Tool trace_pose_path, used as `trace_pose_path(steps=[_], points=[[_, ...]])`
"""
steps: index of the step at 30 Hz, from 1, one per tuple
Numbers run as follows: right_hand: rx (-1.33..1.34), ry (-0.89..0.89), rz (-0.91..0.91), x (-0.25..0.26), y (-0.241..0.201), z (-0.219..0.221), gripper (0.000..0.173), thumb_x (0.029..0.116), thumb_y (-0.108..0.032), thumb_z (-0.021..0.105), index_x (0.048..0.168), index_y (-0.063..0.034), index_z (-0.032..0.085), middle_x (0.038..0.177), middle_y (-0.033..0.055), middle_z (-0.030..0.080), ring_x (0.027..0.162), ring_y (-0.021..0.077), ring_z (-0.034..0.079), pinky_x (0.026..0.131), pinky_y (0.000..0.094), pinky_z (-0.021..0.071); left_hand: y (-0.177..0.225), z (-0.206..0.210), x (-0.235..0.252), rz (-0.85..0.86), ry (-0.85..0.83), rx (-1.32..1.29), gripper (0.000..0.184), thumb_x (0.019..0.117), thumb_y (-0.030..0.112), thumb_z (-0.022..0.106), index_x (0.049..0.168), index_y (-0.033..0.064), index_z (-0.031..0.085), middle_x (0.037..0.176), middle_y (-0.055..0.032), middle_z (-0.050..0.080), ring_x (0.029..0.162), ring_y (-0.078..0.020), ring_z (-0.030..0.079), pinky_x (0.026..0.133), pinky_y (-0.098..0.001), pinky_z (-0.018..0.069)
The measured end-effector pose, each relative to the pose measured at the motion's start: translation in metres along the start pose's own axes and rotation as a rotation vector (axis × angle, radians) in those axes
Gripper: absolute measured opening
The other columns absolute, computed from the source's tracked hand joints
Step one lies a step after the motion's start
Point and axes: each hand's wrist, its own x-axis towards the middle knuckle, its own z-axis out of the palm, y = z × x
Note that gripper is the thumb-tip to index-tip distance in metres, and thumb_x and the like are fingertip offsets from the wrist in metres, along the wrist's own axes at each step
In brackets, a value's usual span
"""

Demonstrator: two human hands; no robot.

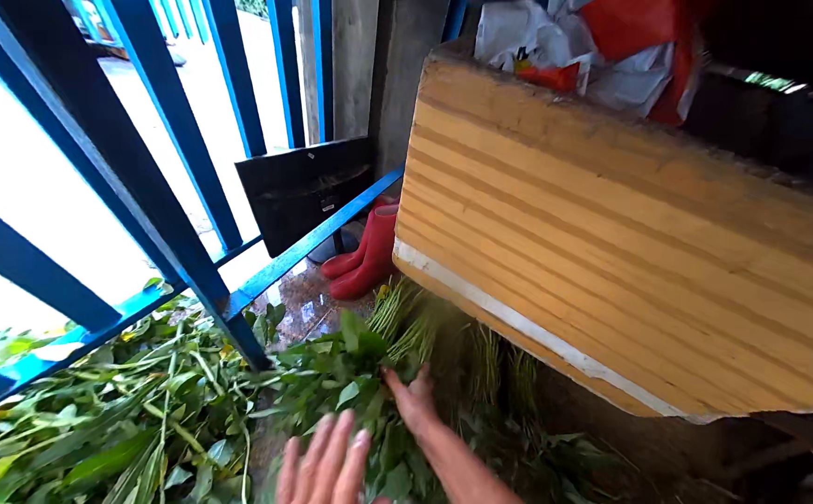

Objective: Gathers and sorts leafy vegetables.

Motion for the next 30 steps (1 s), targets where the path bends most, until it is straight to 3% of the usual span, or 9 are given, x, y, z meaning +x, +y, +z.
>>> trace_pose_path(steps=[3, 6, 9, 12, 14, 16, 19, 27, 30], points=[[-0.018, -0.128, -0.044, 0.002, -0.012, -0.038, 0.109, 0.0932, -0.069, 0.058, 0.165, -0.0025, 0.01, 0.163, 0.0318, 0.026, 0.15, 0.0426, 0.033, 0.122, 0.0566, 0.0319, -0.006, 0.049, 0.058, 0.146, -0.199, 0.064, 0.08, 0.0974, 0.074, 0.04, 0.155, 0.0187, 0.049, 0.162, -0.0138, 0.041, 0.15, -0.0426, 0.034, 0.117, -0.0765, 0.0184], [-0.628, 0.162, -0.466, -0.009, -0.02, -0.103, 0.075, 0.1031, -0.063, 0.038, 0.154, -0.0088, 0.048, 0.161, 0.0229, 0.038, 0.151, 0.0391, 0.034, 0.123, 0.0559, 0.0282, -0.022, 0.082, 0.068, 0.138, -0.451, 0.146, 0.081, 0.0955, 0.077, 0.039, 0.156, 0.024, 0.047, 0.163, -0.0118, 0.04, 0.148, -0.0444, 0.036, 0.115, -0.0792, 0.0127], [-1.157, 0.686, -1.125, 0.025, -0.007, -0.18, 0.055, 0.0998, -0.049, 0.056, 0.138, -0.0102, 0.065, 0.15, 0.0197, 0.055, 0.142, 0.043, 0.048, 0.112, 0.0706, 0.0361, -0.031, 0.087, 0.056, 0.114, -0.479, 0.156, 0.075, 0.0945, 0.062, 0.061, 0.156, 0.0222, 0.046, 0.163, -0.0127, 0.039, 0.147, -0.0446, 0.038, 0.114, -0.0803, 0.0136], [-1.567, 0.785, -1.388, 0.062, -0.002, -0.253, 0.055, 0.0981, -0.019, 0.061, 0.152, -0.0129, 0.052, 0.159, 0.0047, 0.049, 0.147, 0.0242, 0.045, 0.115, 0.0545, 0.0393, -0.03, 0.085, 0.056, 0.075, -0.524, 0.163, 0.075, 0.0942, 0.054, 0.066, 0.159, 0.0231, 0.042, 0.165, -0.0119, 0.035, 0.149, -0.0443, 0.035, 0.114, -0.0798, 0.01], [-1.696, 0.771, -1.468, 0.073, -0.009, -0.273, 0.056, 0.1028, -0.03, 0.054, 0.156, -0.0145, 0.046, 0.162, 0.0039, 0.044, 0.149, 0.0218, 0.041, 0.116, 0.0503, 0.0367, -0.029, 0.083, 0.059, 0.064, -0.542, 0.161, 0.074, 0.0946, 0.053, 0.066, 0.158, 0.0231, 0.042, 0.165, -0.0117, 0.035, 0.149, -0.0449, 0.035, 0.114, -0.0803, 0.0082], [-1.67, 0.743, -1.508, 0.078, -0.02, -0.282, 0.058, 0.1033, -0.045, 0.05, 0.154, -0.0169, 0.049, 0.16, 0.0055, 0.047, 0.148, 0.0251, 0.043, 0.113, 0.0556, 0.0395, -0.029, 0.082, 0.059, 0.059, -0.536, 0.16, 0.075, 0.094, 0.053, 0.066, 0.158, 0.0232, 0.043, 0.165, -0.0112, 0.036, 0.149, -0.0445, 0.035, 0.113, -0.0809, 0.0082], [-1.631, 0.693, -1.551, 0.089, -0.022, -0.306, 0.063, 0.1023, -0.055, 0.046, 0.156, -0.0218, 0.047, 0.164, 0.0056, 0.041, 0.153, 0.0276, 0.035, 0.117, 0.0613, 0.0319, -0.029, 0.08, 0.057, 0.052, -0.549, 0.159, 0.074, 0.0942, 0.052, 0.066, 0.158, 0.0235, 0.043, 0.165, -0.0098, 0.036, 0.149, -0.0434, 0.035, 0.114, -0.0808, 0.0073], [-1.642, 0.728, -1.543, 0.096, -0.022, -0.31, 0.058, 0.1025, -0.054, 0.046, 0.153, -0.0261, 0.052, 0.162, 0.0055, 0.043, 0.151, 0.0286, 0.037, 0.115, 0.0637, 0.0314, -0.028, 0.079, 0.063, 0.041, -0.572, 0.181, 0.075, 0.093, 0.052, 0.067, 0.158, 0.0252, 0.042, 0.166, -0.0075, 0.034, 0.15, -0.0415, 0.034, 0.114, -0.0804, 0.0056], [-1.639, 0.696, -1.453, 0.086, -0.022, -0.297, 0.061, 0.0958, -0.047, 0.064, 0.15, -0.0194, 0.056, 0.162, 0.0099, 0.044, 0.151, 0.0333, 0.037, 0.114, 0.0694, 0.031, -0.02, 0.076, 0.063, 0.055, -0.558, 0.197, 0.083, 0.0905, 0.062, 0.066, 0.16, 0.0245, 0.04, 0.168, -0.0095, 0.031, 0.153, -0.0426, 0.027, 0.113, -0.0814, 0.0045]])
